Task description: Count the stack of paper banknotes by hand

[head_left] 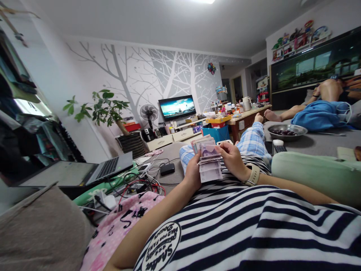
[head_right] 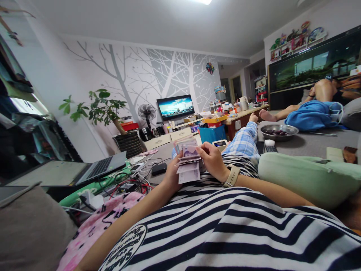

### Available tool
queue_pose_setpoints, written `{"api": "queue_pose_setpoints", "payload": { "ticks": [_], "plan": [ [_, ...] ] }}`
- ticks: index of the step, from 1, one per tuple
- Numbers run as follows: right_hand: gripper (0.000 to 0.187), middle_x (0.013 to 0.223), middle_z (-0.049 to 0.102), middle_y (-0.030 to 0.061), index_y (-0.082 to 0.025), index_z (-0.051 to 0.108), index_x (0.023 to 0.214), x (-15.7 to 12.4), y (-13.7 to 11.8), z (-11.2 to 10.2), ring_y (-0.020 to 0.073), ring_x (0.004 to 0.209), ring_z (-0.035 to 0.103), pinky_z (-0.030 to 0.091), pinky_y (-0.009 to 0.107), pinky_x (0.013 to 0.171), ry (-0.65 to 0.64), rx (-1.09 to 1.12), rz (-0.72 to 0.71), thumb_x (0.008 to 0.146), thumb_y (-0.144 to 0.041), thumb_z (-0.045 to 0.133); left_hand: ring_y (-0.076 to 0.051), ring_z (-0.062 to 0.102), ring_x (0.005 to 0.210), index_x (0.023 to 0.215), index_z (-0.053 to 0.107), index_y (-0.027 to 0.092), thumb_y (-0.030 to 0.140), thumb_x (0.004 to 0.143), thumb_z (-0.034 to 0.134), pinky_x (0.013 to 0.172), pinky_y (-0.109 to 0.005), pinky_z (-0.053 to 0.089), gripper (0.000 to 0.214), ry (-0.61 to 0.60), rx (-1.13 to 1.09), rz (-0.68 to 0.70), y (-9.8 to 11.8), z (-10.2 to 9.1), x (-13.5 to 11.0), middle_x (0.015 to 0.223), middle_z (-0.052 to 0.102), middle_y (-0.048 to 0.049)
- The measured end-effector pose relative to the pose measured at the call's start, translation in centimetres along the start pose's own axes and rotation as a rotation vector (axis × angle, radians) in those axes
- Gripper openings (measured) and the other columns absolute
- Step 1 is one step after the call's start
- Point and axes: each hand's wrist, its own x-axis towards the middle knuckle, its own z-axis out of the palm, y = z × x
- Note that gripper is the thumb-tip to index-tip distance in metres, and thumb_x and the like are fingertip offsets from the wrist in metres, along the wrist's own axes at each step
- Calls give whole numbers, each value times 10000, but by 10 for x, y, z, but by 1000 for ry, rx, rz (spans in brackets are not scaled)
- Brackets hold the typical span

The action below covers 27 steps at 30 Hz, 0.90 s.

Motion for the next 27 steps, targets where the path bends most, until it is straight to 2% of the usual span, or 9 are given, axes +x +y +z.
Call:
{"api": "queue_pose_setpoints", "payload": {
  "ticks": [8, 12, 18, 23, 27],
  "plan": [
    [334, 649, 511, -15, -200, 516, 670, -2, -5, -1, 147, 678, 472, 395, 266, 668, -5, -4, -34, 866, -471, 510, -250, 686, 821, 954, 690, 148, 364, 769, 660, 763, -352, 546, 286, -44, 19, 36, -4, -4, 5, 822, 728, -73],
    [321, 659, 519, -13, -199, 522, 679, -2, -5, 0, 148, 688, 482, 399, 266, 675, 5, -6, -30, 865, -461, 513, -246, 688, 815, 1015, 676, 163, 376, 756, 677, 763, -356, 545, 335, -72, 17, 35, -4, -4, 5, 838, 727, -66],
    [303, 701, 568, 2, -197, 564, 715, -2, -6, -1, 166, 749, 520, 417, 284, 730, 22, -2, -12, 857, -461, 518, -246, 695, 807, 1061, 654, 168, 327, 696, 740, 777, -364, 542, 407, -6, 62, 88, 0, 3, -3, 838, 729, -59],
    [283, 709, 584, 10, -198, 574, 731, 0, -8, -3, 173, 764, 533, 427, 285, 728, 11, 34, 1, 852, -449, 529, -258, 702, 788, 1030, 677, 144, 258, 683, 717, 772, -377, 550, 367, -47, 139, 7, 9, 5, -9, 835, 737, -75],
    [271, 718, 599, 15, -199, 586, 745, 0, -9, -3, 177, 769, 546, 433, 285, 720, 13, 41, 14, 850, -443, 535, -279, 705, 806, 1010, 687, 136, 262, 706, 680, 779, -395, 553, 330, -24, 95, -73, 14, 7, -11, 837, 741, -87]
  ]
}}
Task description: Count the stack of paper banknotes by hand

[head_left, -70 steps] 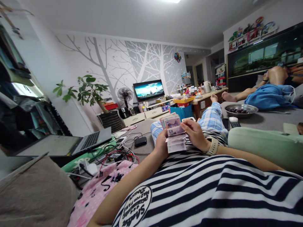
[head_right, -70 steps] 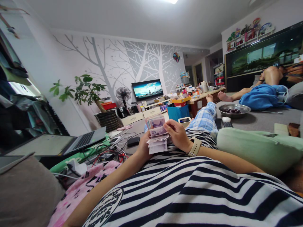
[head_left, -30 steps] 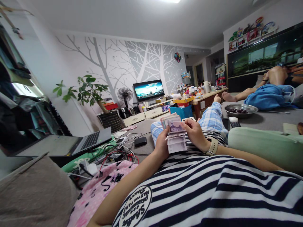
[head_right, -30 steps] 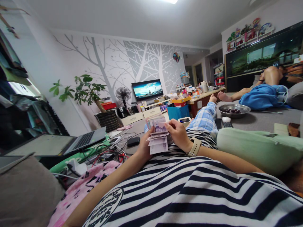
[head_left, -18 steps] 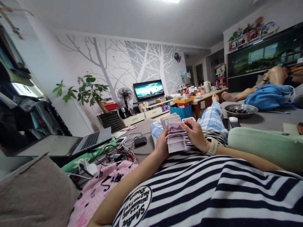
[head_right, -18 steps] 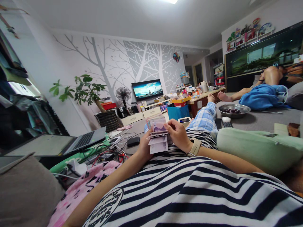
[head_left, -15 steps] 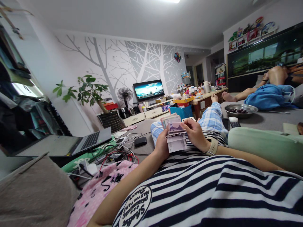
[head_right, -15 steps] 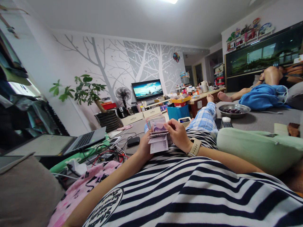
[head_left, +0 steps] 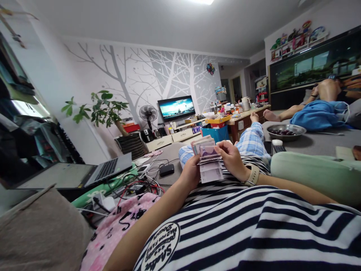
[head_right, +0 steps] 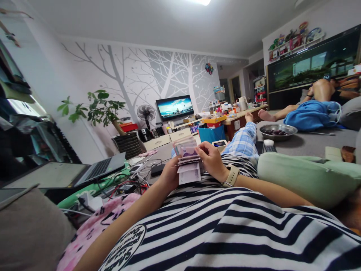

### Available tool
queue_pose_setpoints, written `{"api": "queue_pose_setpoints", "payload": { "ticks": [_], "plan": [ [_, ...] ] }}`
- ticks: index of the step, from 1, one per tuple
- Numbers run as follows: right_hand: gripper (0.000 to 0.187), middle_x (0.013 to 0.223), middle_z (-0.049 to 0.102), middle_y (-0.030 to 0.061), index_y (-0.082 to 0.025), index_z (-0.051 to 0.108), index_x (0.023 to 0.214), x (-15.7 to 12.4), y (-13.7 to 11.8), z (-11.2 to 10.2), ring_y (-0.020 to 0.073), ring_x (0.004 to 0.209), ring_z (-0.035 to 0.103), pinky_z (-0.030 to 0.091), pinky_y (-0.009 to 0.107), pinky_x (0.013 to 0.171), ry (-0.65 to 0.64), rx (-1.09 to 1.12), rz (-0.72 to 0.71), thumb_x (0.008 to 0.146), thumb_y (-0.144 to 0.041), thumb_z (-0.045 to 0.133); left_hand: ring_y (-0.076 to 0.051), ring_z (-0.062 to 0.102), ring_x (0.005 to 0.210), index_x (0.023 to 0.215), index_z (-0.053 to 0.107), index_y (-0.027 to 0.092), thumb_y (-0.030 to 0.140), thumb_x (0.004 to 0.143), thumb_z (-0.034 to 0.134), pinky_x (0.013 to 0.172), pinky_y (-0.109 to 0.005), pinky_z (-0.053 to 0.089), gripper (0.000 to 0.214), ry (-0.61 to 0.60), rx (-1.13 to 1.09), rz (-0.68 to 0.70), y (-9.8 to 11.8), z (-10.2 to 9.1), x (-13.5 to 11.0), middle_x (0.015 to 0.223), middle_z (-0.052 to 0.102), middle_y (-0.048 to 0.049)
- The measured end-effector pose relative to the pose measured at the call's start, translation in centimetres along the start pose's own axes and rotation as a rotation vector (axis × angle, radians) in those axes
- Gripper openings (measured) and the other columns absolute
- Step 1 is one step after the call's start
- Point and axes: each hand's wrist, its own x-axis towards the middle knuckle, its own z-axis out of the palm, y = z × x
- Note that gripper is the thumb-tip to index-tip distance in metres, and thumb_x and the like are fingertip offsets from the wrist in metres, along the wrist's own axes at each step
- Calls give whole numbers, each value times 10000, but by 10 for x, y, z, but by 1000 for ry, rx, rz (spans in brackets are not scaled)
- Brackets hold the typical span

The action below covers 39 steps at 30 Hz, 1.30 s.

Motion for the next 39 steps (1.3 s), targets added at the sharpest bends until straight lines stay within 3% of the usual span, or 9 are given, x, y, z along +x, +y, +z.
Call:
{"api": "queue_pose_setpoints", "payload": {
  "ticks": [8, 16, 22, 31, 39],
  "plan": [
    [229, 684, 579, -1, -200, 607, 811, 0, 1, 1, 157, 696, 536, 428, 277, 677, 20, 4, 14, 845, -421, 557, -301, 699, 857, 1050, 685, 130, 347, 742, 669, 818, -427, 547, 377, -25, -46, -82, -2, 5, -1, 885, 744, -112],
    [226, 667, 556, -17, -198, 597, 807, 0, 1, 0, 143, 656, 509, 424, 284, 699, 2, 45, -20, 843, -416, 554, -286, 699, 845, 1064, 683, 141, 356, 777, 652, 826, -428, 545, 360, -22, -49, -18, -7, 1, 4, 898, 742, -98],
    [247, 726, 597, 11, -201, 597, 771, -2, 0, -1, 163, 736, 538, 427, 276, 686, 4, 1, -65, 862, -421, 529, -287, 694, 871, 1017, 696, 164, 421, 756, 681, 819, -403, 543, 367, -71, -13, 48, -13, -6, 11, 879, 743, -92],
    [311, 633, 515, -18, -195, 579, 746, -4, -3, -2, 127, 587, 464, 393, 264, 588, -44, 77, -79, 884, -465, 506, -306, 692, 877, 1002, 689, 182, 382, 698, 715, 798, -410, 544, 364, -28, -44, 44, -12, -6, 9, 849, 740, -85],
    [352, 646, 517, -13, -195, 559, 724, -4, -2, -1, 126, 587, 462, 390, 259, 563, -93, 131, -78, 872, -512, 517, -300, 692, 878, 1014, 668, 181, 317, 726, 660, 805, -406, 547, 319, -11, -53, 64, -10, -3, 8, 828, 735, -79]
  ]
}}
